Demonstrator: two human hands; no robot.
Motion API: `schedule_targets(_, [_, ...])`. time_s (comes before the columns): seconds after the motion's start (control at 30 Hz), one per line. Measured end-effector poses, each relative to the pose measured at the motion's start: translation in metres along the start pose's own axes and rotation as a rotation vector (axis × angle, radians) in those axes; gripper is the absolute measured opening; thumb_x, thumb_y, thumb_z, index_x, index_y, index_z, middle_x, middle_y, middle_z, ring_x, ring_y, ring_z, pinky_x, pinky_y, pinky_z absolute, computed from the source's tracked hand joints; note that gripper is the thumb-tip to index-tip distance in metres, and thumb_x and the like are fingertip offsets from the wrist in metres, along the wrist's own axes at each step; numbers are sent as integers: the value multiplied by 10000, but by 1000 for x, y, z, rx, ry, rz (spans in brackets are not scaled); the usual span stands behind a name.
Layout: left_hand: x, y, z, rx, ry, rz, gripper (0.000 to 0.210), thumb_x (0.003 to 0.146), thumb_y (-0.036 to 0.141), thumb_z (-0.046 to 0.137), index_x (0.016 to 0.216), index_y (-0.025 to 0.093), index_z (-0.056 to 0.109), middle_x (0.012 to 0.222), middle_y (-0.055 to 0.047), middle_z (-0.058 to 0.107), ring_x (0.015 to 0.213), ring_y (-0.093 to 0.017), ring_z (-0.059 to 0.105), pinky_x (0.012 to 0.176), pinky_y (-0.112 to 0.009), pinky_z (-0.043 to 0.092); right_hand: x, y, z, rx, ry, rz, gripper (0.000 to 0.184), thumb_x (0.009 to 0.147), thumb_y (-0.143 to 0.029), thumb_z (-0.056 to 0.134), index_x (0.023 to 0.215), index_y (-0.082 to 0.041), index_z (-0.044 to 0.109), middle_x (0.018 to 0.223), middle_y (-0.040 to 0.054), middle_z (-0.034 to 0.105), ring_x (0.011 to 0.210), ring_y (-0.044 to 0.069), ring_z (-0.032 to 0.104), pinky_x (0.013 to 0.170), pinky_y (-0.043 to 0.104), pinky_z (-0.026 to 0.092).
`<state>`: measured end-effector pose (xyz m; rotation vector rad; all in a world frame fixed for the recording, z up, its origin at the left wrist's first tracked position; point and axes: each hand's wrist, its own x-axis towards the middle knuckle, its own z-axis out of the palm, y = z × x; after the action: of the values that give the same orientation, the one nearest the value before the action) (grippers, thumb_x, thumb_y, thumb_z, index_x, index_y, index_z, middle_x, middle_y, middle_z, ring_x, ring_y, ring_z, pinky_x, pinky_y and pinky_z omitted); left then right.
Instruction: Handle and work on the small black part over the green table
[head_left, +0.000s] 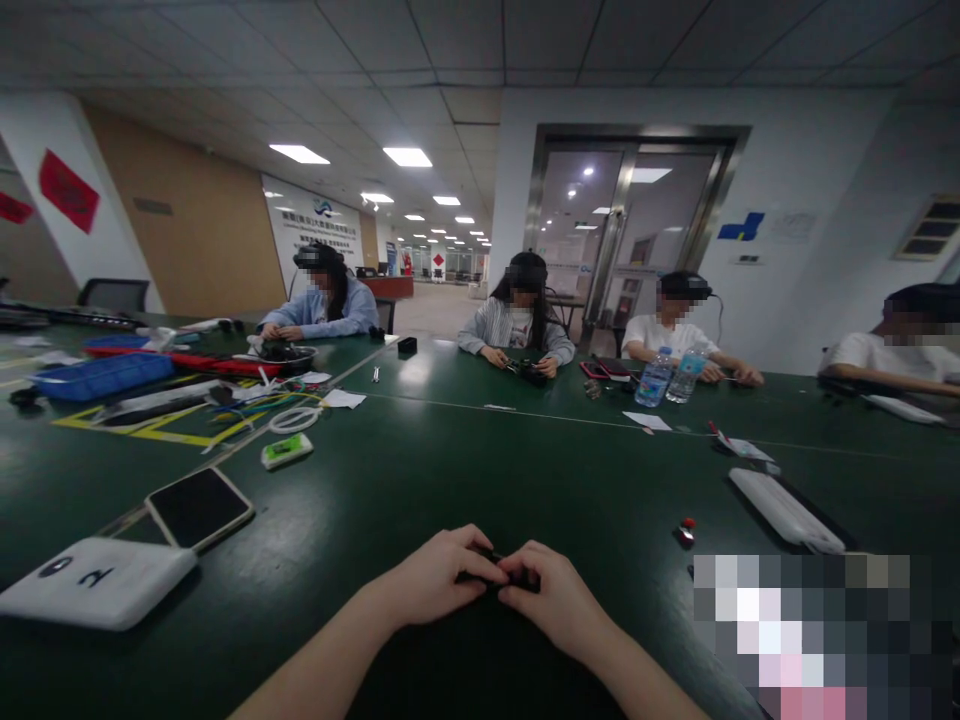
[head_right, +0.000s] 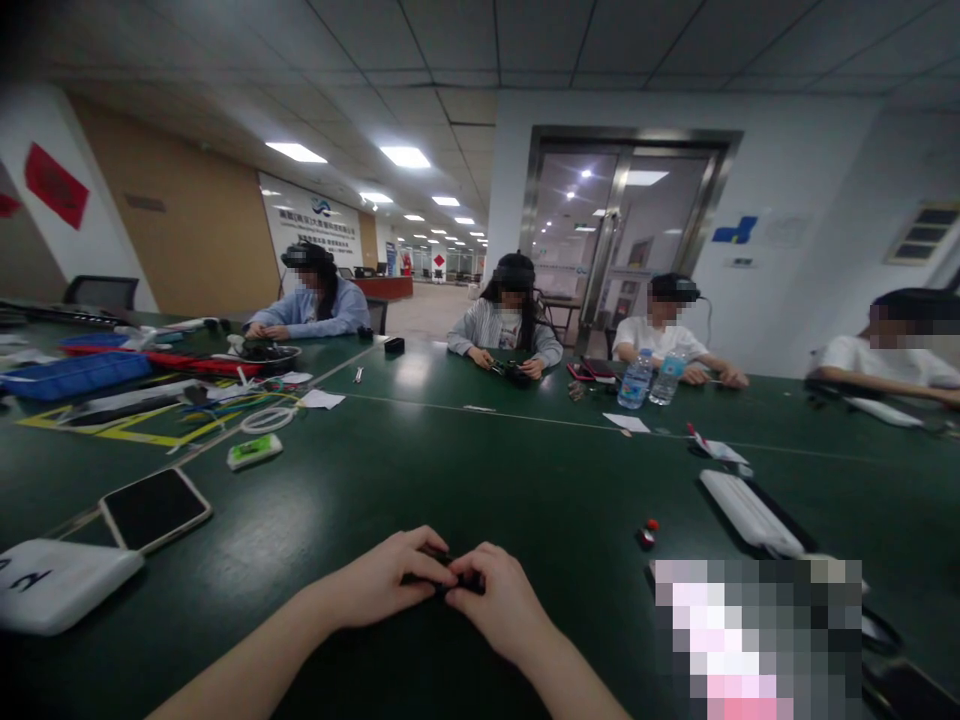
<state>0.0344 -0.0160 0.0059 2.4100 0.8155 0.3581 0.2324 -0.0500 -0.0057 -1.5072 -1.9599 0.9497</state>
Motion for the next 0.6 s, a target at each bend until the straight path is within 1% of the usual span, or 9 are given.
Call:
schedule_targets(0.2, [0,2,0,145,1,27,357,825,211,512,1110,408,601,1159,12,556,1083,-199,502,910,-355,370,0,3,1,8,29,-24,197,715,-231,642,906,-252,685,837,1,583,748,159,530,659,256,414])
schedule_targets(0.3, [0,-6,0,191,45,-22,381,828,214,498,1135,422,583,1198,13,539,1100,-202,495,918,-359,364,2,10,-1,69,51,6,256,738,-277,632,991,-249,659,896,12,602,770,165,551,671,263,429])
schedule_targets(0.37, [-1,-15,-5,217,87,-101,377,830,232,488,1146,416,581,1210,6,533,1098,-203,498,931,-367,357,4,16,-2,115,84,40,273,776,-313,598,1036,-241,637,926,21,613,802,175,567,692,274,442])
schedule_targets(0.43, [-4,-28,-13,238,135,-214,371,838,265,476,1167,408,572,1198,0,547,1087,-202,509,936,-368,355,5,22,-5,164,98,66,273,807,-333,564,1055,-235,628,939,25,619,834,186,580,717,287,454])
schedule_targets(0.53, [-15,-54,-31,287,242,-421,374,842,278,462,1181,400,565,1187,0,572,1068,-200,527,920,-350,374,6,27,-8,224,96,85,267,823,-332,550,1063,-239,625,971,25,622,883,197,588,758,307,466])
schedule_targets(0.6, [-27,-74,-43,336,338,-601,377,848,275,440,1185,385,566,1201,-14,573,1064,-211,540,889,-348,400,5,28,-9,244,94,89,262,826,-318,549,1064,-242,624,986,25,621,900,199,588,771,313,470])
